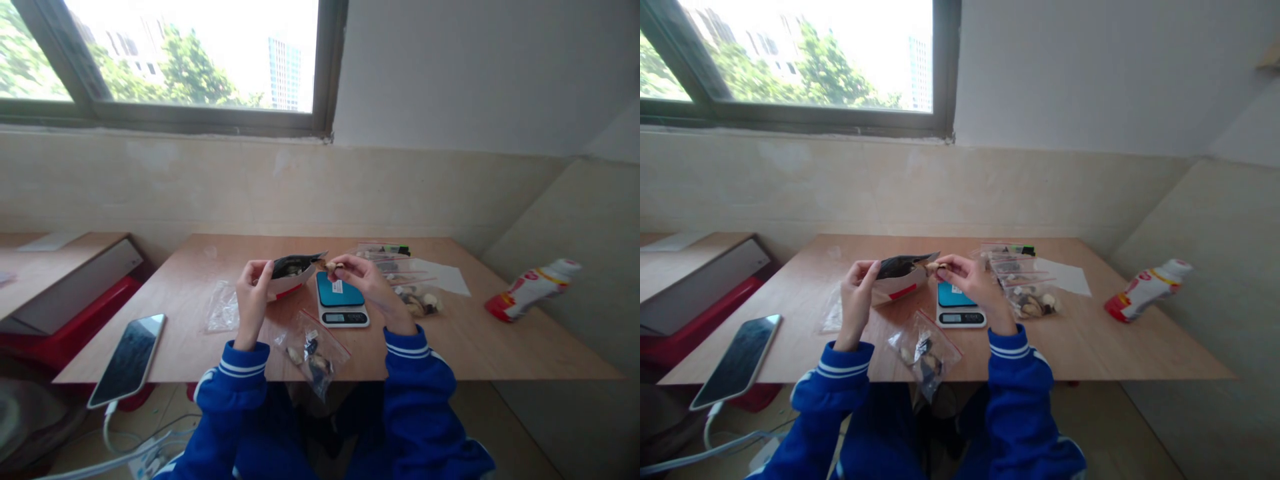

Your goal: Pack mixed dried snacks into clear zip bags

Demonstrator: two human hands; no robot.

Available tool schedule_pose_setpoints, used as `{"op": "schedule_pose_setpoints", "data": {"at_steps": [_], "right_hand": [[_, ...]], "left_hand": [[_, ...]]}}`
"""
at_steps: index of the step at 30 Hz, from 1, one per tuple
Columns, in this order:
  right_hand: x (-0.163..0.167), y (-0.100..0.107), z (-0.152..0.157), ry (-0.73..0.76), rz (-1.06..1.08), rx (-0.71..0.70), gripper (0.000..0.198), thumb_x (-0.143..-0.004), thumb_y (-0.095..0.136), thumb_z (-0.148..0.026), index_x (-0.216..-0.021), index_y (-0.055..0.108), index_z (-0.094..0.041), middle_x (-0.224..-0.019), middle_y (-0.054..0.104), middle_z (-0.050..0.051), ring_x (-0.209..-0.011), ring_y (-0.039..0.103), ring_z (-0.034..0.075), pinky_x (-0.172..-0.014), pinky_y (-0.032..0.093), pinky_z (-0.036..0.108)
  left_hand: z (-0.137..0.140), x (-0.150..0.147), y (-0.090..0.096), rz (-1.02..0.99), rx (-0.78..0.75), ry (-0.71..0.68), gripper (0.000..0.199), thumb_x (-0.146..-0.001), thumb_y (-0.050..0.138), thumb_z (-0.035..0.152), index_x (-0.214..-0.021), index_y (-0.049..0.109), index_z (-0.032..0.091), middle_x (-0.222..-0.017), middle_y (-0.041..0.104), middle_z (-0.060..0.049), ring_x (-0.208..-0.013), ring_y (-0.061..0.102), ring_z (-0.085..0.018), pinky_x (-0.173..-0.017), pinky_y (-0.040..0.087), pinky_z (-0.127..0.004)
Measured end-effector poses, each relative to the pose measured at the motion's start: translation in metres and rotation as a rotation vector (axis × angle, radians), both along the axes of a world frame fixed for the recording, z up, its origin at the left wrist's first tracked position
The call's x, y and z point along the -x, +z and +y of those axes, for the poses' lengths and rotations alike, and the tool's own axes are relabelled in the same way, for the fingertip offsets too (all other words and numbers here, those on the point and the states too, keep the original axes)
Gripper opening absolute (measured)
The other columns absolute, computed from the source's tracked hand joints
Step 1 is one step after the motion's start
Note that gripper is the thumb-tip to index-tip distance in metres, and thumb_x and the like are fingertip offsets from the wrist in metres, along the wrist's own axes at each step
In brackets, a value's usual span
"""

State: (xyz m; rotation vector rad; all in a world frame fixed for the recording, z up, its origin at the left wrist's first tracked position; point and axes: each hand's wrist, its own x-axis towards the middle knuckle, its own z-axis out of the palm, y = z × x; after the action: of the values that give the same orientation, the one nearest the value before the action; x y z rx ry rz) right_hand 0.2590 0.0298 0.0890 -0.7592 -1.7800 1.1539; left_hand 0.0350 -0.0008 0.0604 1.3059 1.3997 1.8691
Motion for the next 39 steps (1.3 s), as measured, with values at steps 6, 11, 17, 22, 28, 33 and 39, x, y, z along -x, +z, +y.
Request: {"op": "schedule_pose_setpoints", "data": {"at_steps": [6,11,17,22,28,33,39], "right_hand": [[0.032,0.023,0.019,0.054,-0.251,-0.191,0.025,-0.084,0.062,-0.036,-0.097,0.067,-0.016,-0.091,0.070,0.004,-0.082,0.062,0.015,-0.072,0.049,0.025],[0.040,0.040,0.010,-0.009,-0.460,-0.338,0.018,-0.085,0.059,-0.028,-0.095,0.071,-0.018,-0.088,0.072,0.002,-0.076,0.062,0.014,-0.068,0.045,0.022],[0.041,0.047,-0.002,-0.059,-0.593,-0.339,0.015,-0.084,0.060,-0.024,-0.093,0.070,-0.017,-0.084,0.072,0.002,-0.072,0.063,0.013,-0.063,0.042,0.021],[0.052,0.044,-0.002,-0.170,-0.628,-0.351,0.017,-0.082,0.064,-0.024,-0.098,0.066,-0.017,-0.091,0.071,0.005,-0.081,0.065,0.017,-0.067,0.043,0.024],[0.057,0.040,-0.002,-0.161,-0.679,-0.366,0.018,-0.087,0.061,-0.031,-0.093,0.068,-0.016,-0.088,0.072,0.007,-0.079,0.065,0.019,-0.066,0.042,0.025],[0.058,0.036,-0.003,-0.140,-0.732,-0.444,0.025,-0.094,0.046,-0.022,-0.085,0.069,-0.016,-0.085,0.072,0.007,-0.074,0.064,0.016,-0.064,0.041,0.024],[0.065,0.035,-0.004,-0.167,-0.756,-0.472,0.017,-0.089,0.055,-0.017,-0.099,0.068,-0.021,-0.088,0.071,0.003,-0.075,0.064,0.016,-0.064,0.041,0.023]], "left_hand": [[-0.009,0.000,0.000,0.041,0.064,-0.059,0.031,-0.081,0.058,0.047,-0.089,0.067,0.018,-0.089,0.068,-0.006,-0.082,0.062,-0.019,-0.057,0.049,-0.024],[-0.010,0.002,-0.001,0.045,0.069,-0.045,0.030,-0.081,0.058,0.047,-0.085,0.066,0.018,-0.084,0.067,-0.005,-0.080,0.062,-0.018,-0.060,0.050,-0.025],[-0.009,0.000,-0.001,0.048,0.067,-0.053,0.029,-0.082,0.058,0.046,-0.083,0.065,0.018,-0.081,0.067,-0.004,-0.077,0.062,-0.017,-0.063,0.050,-0.025],[-0.010,-0.001,0.000,0.046,0.074,-0.024,0.029,-0.082,0.058,0.046,-0.083,0.064,0.018,-0.080,0.065,-0.004,-0.077,0.061,-0.017,-0.058,0.048,-0.023],[-0.010,-0.001,0.001,0.041,0.075,-0.040,0.029,-0.081,0.058,0.047,-0.083,0.064,0.018,-0.078,0.065,-0.003,-0.074,0.061,-0.017,-0.056,0.048,-0.024],[-0.008,-0.001,-0.002,0.041,0.075,-0.030,0.030,-0.081,0.058,0.048,-0.083,0.064,0.018,-0.081,0.066,-0.004,-0.075,0.062,-0.018,-0.055,0.048,-0.024],[-0.008,-0.002,-0.002,0.039,0.072,-0.031,0.030,-0.081,0.058,0.047,-0.083,0.064,0.018,-0.079,0.065,-0.004,-0.074,0.061,-0.017,-0.056,0.048,-0.024]]}}
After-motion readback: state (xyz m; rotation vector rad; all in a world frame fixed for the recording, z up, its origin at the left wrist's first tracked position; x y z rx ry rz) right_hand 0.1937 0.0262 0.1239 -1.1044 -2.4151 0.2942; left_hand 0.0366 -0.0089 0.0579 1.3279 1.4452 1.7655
